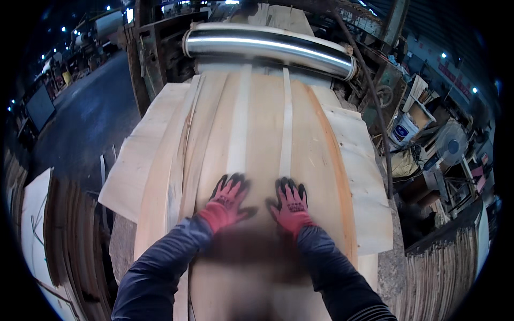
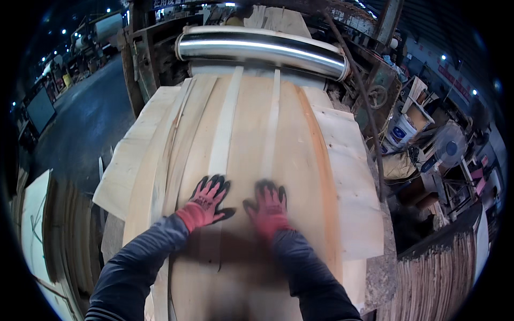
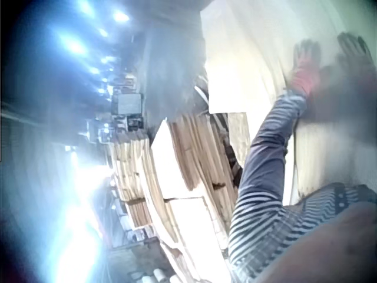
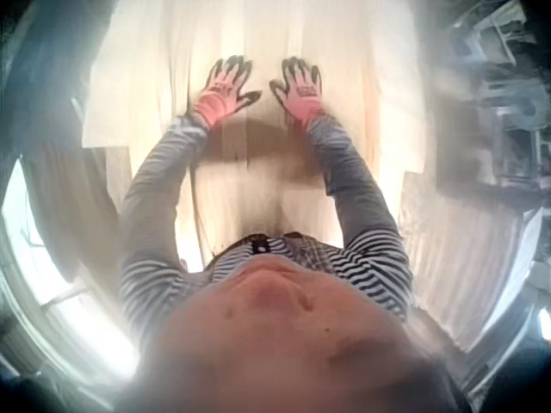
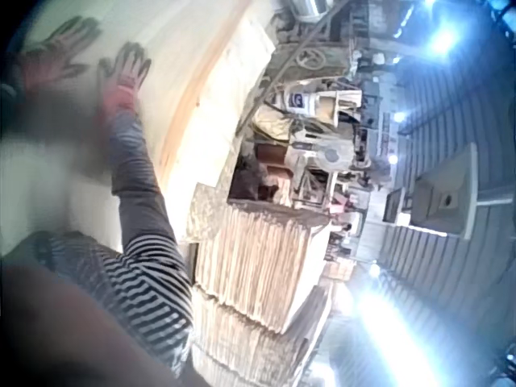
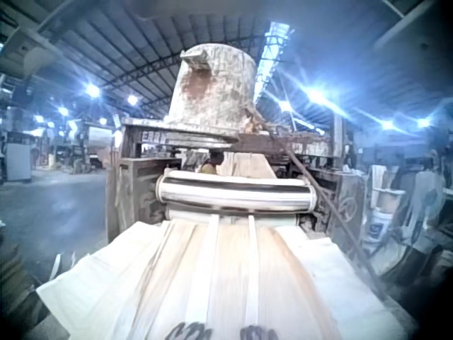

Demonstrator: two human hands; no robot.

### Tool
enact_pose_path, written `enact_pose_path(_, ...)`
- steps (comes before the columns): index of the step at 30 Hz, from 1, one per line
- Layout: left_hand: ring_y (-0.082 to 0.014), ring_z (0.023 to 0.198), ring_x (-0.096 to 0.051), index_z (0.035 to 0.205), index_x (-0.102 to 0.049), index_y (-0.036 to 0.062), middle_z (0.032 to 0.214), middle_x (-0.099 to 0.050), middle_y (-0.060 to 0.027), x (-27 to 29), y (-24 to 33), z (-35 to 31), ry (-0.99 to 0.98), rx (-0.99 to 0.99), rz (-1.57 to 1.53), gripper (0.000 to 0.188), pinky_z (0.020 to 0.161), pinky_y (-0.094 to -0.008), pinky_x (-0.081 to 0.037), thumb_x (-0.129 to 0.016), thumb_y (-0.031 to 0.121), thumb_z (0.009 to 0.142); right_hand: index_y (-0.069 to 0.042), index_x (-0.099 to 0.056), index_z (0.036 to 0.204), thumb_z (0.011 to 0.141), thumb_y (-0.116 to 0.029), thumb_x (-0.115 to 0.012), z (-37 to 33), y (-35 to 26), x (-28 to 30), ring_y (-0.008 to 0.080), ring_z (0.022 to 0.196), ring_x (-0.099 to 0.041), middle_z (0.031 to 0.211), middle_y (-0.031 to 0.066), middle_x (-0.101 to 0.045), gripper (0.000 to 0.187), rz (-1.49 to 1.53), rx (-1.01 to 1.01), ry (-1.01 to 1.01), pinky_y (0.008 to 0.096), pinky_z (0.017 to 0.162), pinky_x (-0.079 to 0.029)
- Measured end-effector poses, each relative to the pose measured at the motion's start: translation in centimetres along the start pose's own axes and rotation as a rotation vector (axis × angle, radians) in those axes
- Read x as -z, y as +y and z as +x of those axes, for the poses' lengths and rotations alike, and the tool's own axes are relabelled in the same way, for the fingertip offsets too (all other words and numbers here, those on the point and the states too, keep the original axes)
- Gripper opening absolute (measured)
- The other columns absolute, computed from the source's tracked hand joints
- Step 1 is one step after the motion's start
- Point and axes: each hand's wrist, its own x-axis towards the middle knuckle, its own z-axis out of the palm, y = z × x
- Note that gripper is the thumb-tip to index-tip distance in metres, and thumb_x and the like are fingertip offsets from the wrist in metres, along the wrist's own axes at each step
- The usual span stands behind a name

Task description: The person repeatedly feeds thin wood veneer sheets into a roller machine, smoothing them by hand as they pass through. The person also picks up and discards offcuts or scrap pieces from the floor into a pile.

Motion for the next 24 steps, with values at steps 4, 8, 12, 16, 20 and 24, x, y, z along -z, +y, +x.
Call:
enact_pose_path(4,-0.0296,0.13,-0.022,0.135,-0.028,0.0105,0.14,-0.027,-0.0142,2.0,-3.3,7.8,0.034,0.073,0.16,0.072,0.107,-0.0486,-0.008,-0.047,0.053,0.08,-0.007,-0.031,0.134,0.084,-0.044,-0.044,10.9,4.3,-2.3,0.0297,0.129,-0.025,0.137,0.0147,-0.031,0.063,-0.089,0.004,0.258,0.0498,0.106,-0.01)
enact_pose_path(8,-0.033,0.125,-0.028,0.13,-0.035,0.004,0.133,-0.034,-0.0174,3.4,-2.7,7.8,0.379,0.254,0.146,0.063,0.105,-0.0484,-0.015,-0.05,0.039,0.08,-0.006,-0.033,0.133,0.085,-0.045,-0.039,14.6,3.4,0.9,0.026,0.126,-0.029,0.135,0.012,-0.035,0.062,-0.281,-0.071,0.571,0.0507,0.106,-0.011)
enact_pose_path(12,-0.0392,0.123,-0.029,0.127,-0.035,-0.0019,0.13,-0.036,-0.0229,5.8,-5.4,-9.7,0.344,0.402,0.049,0.06,0.103,-0.0506,-0.018,-0.054,0.026,0.077,-0.008,-0.041,0.127,0.081,-0.044,-0.047,3.7,-11.4,1.9,0.0279,0.126,-0.029,0.133,0.0127,-0.038,0.059,0.133,0.608,0.228,0.0497,0.105,-0.015)
enact_pose_path(16,-0.0427,0.125,-0.023,0.134,-0.021,-0.0052,0.138,-0.021,-0.0261,3.0,-2.6,-24.5,0.172,0.5,-0.083,0.077,0.103,-0.0519,-0.015,-0.058,0.025,0.073,-0.011,-0.043,0.127,0.079,-0.044,-0.052,-5.9,-20.1,-0.6,0.027,0.125,-0.03,0.134,0.0095,-0.036,0.059,0.389,0.812,-0.04,0.0489,0.104,-0.017)
enact_pose_path(20,-0.0449,0.127,-0.017,0.136,-0.02,0.0005,0.14,-0.016,-0.0247,-0.2,2.7,-31.7,-0.058,0.519,-0.216,0.085,0.104,-0.0551,-0.009,-0.061,0.036,0.071,-0.01,-0.042,0.128,0.08,-0.047,-0.049,-9.0,-19.7,-3.0,0.0271,0.125,-0.03,0.135,0.0098,-0.034,0.061,0.216,0.61,-0.061,0.0474,0.104,-0.018)
enact_pose_path(24,-0.0431,0.126,-0.021,0.132,-0.034,0.0044,0.137,-0.023,-0.0243,-0.8,6.7,-32.2,-0.118,0.443,-0.198,0.08,0.103,-0.0555,-0.012,-0.06,0.047,0.07,-0.009,-0.037,0.131,0.083,-0.047,-0.045,-12.9,-14.2,-1.4,0.0291,0.126,-0.029,0.137,0.012,-0.032,0.062,-0.023,0.372,-0.16,0.0483,0.105,-0.016)
